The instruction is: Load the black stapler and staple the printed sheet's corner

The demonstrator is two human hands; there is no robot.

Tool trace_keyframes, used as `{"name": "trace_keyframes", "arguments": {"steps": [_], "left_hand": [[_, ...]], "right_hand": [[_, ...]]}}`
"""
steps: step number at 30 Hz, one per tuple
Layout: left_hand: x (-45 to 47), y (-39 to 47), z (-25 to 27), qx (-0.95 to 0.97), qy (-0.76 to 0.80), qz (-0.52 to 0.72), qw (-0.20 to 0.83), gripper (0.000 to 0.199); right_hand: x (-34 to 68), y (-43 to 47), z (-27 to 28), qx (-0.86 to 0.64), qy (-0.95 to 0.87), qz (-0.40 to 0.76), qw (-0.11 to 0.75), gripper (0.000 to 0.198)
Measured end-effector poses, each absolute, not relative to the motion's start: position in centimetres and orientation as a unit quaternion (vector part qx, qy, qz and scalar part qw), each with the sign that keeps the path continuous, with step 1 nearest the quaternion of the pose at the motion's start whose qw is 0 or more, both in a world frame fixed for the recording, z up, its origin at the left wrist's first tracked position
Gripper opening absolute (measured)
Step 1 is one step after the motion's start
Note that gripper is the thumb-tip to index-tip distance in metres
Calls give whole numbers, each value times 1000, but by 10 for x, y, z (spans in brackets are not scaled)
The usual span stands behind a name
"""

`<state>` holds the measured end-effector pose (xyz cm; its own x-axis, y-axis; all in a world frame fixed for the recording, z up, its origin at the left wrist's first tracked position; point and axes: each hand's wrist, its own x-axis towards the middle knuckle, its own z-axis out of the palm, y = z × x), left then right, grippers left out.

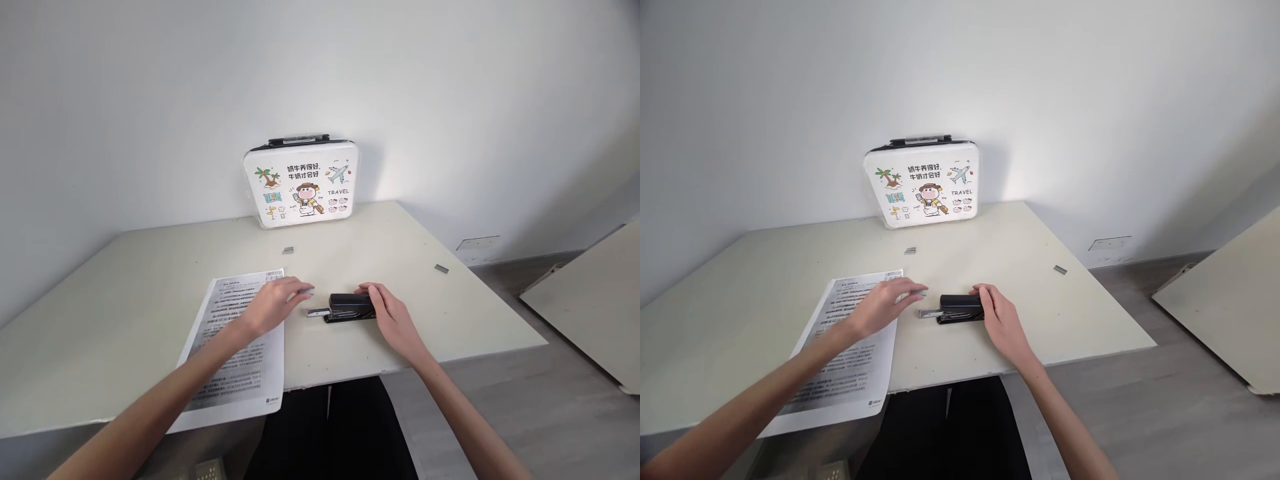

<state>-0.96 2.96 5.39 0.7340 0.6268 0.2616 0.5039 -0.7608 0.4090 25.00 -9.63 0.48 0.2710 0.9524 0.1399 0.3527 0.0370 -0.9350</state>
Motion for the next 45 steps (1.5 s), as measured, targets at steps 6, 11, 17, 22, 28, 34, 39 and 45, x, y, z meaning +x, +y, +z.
{"name": "trace_keyframes", "arguments": {"steps": [6,11,17,22,28,34,39,45], "left_hand": [[-7,-1,48,941,296,138,90,33],[-5,-4,49,943,312,99,62,31],[0,-6,49,944,313,93,50,34],[0,-8,47,941,314,104,68,31],[-20,-5,46,926,329,135,130,30],[-29,-2,40,928,253,164,220,36],[-9,4,35,935,201,171,236,43],[13,21,26,952,177,171,183,52]], "right_hand": [[249,-98,4,-624,-521,300,499,49],[250,-96,1,-622,-524,296,501,51],[250,-96,0,-621,-529,292,500,52],[250,-97,-1,-620,-528,292,501,53],[250,-100,1,-619,-537,293,493,52],[249,-104,8,-589,-594,306,454,38],[251,-105,10,-576,-618,311,435,33],[253,-103,9,-571,-626,310,431,32]]}}
